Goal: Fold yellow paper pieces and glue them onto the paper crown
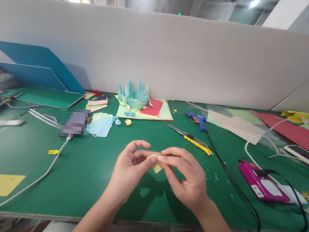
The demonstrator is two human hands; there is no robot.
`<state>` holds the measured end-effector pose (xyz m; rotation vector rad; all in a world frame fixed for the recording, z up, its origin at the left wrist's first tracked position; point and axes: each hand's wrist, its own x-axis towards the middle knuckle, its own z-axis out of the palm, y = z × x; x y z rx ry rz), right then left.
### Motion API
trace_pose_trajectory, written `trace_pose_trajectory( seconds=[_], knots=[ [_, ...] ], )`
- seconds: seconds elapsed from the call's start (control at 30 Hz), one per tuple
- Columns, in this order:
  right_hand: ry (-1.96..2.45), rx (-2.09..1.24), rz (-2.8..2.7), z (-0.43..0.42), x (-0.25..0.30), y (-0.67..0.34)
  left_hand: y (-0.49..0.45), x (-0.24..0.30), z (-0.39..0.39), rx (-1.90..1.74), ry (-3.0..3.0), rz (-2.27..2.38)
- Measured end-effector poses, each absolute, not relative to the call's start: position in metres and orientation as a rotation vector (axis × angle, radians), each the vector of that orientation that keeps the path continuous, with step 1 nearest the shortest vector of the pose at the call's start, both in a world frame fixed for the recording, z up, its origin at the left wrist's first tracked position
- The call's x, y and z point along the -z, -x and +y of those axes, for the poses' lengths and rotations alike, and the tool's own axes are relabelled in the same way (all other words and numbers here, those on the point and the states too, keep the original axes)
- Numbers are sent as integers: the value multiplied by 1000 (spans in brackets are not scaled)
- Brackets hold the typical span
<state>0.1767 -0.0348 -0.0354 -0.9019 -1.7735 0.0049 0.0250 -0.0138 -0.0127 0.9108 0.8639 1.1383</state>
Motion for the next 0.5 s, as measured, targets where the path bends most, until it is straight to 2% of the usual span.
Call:
trace_pose_trajectory(
  seconds=[0.2,0.5],
  knots=[
    [983,-513,-1398,-35,37,-167,-25,8,-15,-1226,-971,885],
    [1049,-526,-1402,-37,34,-165,-29,17,-21,-1321,-1454,1043]
  ],
)
